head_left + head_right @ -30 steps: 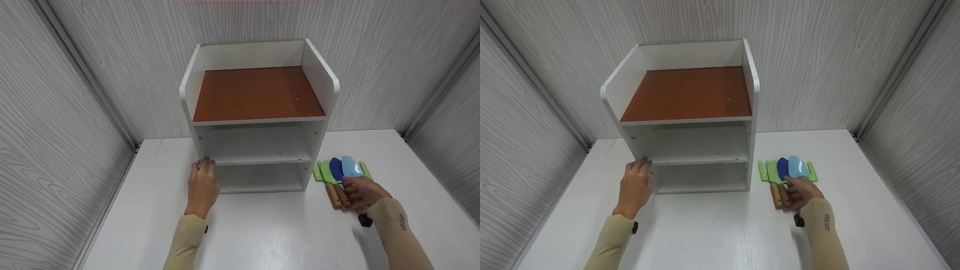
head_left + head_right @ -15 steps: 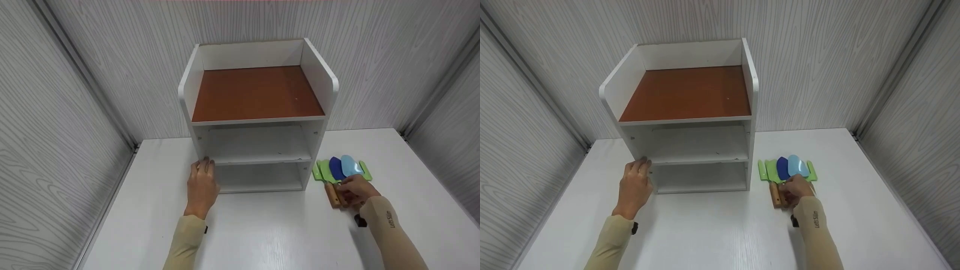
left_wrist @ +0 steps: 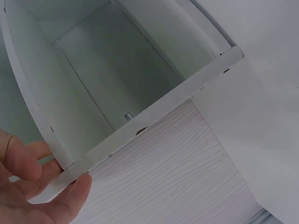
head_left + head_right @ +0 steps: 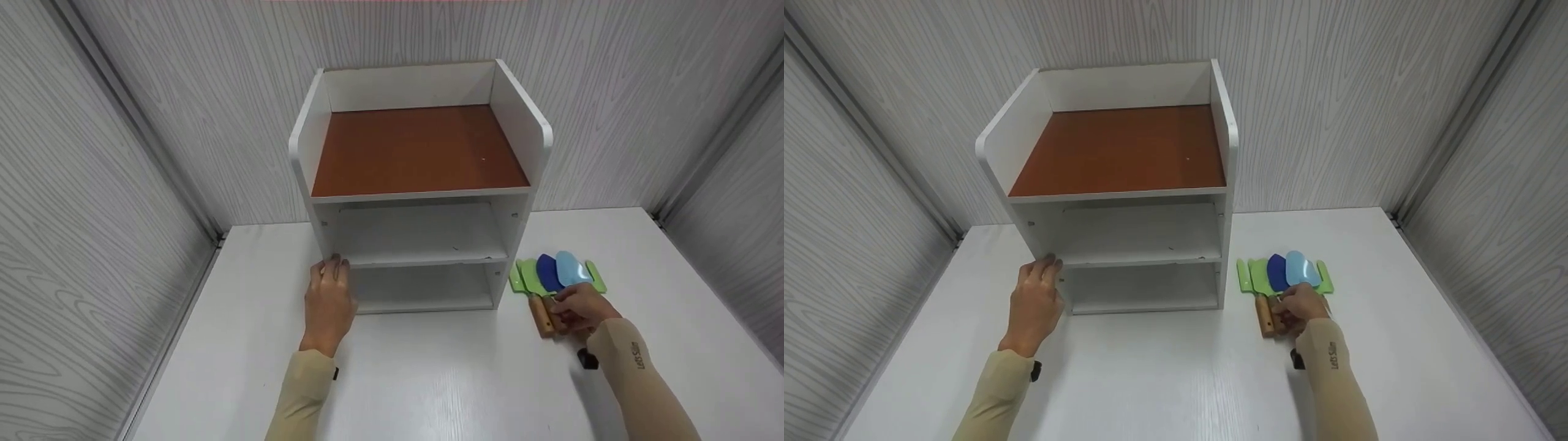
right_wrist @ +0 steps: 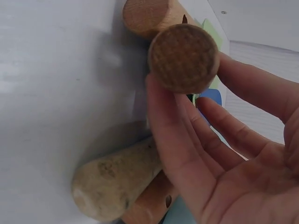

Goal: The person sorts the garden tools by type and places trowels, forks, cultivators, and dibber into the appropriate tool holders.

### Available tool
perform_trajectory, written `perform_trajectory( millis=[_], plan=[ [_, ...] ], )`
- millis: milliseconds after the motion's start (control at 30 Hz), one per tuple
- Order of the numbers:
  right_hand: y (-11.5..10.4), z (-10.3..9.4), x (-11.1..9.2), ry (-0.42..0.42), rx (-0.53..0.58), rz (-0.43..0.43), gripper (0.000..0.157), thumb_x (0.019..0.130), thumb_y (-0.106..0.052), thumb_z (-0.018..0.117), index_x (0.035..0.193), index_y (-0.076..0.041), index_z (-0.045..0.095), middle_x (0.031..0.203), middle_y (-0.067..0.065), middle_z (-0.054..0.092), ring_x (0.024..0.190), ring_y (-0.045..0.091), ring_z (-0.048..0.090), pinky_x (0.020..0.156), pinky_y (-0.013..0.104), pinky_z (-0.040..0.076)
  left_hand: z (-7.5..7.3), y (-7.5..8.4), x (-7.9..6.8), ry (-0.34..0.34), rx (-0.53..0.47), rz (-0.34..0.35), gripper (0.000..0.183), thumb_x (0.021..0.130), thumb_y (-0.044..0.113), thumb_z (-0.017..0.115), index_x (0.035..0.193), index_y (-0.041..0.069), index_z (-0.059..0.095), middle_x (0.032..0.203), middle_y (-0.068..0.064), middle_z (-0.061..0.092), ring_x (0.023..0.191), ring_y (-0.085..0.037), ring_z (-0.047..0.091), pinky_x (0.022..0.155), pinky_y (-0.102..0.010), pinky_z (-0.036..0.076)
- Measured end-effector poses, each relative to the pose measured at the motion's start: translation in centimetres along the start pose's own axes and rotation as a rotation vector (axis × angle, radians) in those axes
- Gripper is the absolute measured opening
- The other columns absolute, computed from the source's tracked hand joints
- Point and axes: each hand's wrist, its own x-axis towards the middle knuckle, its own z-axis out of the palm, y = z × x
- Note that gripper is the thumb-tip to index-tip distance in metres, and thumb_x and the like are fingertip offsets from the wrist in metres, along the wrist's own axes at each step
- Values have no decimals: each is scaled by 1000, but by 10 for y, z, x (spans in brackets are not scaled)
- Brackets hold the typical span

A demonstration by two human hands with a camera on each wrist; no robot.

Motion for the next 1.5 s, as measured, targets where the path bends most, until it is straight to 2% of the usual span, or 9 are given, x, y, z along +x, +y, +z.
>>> perform_trajectory(
  millis=[200,433,600,700,933,1233,1400,1500],
  plan=[
    [0,-6,-1,-55,39,9,55,95,-12,68,138,15,47,108,14,63,88,23,64,78,36,59,-1,-1,-1,-14,-10,-2,38,79,-15,71,117,-13,65,121,-27,62,109,-46,58,90,-44,57],
    [-3,-11,-3,-157,125,-6,49,98,-5,60,141,15,47,98,8,60,85,20,58,80,38,59,-2,-3,-1,-36,3,-14,42,77,-14,70,119,-12,64,123,-26,61,111,-46,57,90,-45,57],
    [1,-11,-2,-202,123,-36,50,95,-2,59,141,14,49,105,8,59,84,20,58,78,34,58,-2,-2,-2,-41,-19,-35,42,78,-16,69,119,-12,64,124,-26,61,113,-47,56,86,-47,58],
    [5,-11,-2,-212,137,-26,50,94,-2,61,141,12,51,108,8,61,85,21,60,77,33,58,0,-2,-2,-46,-25,-35,42,79,-16,69,120,-13,63,124,-26,60,113,-47,56,86,-47,58],
    [11,-13,-1,-305,237,-64,43,96,1,60,138,10,56,106,7,62,84,19,61,76,30,56,1,-2,-3,-35,-33,-26,44,76,-18,70,119,-14,63,123,-27,60,113,-48,57,83,-48,59],
    [16,-17,-3,-307,305,-54,42,98,-2,61,139,5,57,107,6,62,85,18,61,71,26,53,0,0,-2,-50,-42,-35,47,75,-18,71,121,-14,62,125,-27,60,115,-48,56,84,-49,59],
    [20,-19,-5,-337,363,-63,35,99,-5,61,133,-3,65,105,5,66,79,15,61,65,21,52,-1,0,-1,-46,-30,-27,46,75,-17,72,120,-14,63,125,-27,60,115,-48,56,84,-48,59],
    [23,-21,-6,-384,445,-83,27,99,-4,61,124,-8,71,106,5,70,77,12,64,65,20,53,-1,-1,0,-37,-13,-11,46,74,-17,71,119,-14,63,124,-27,60,113,-48,57,85,-47,59]
  ],
)
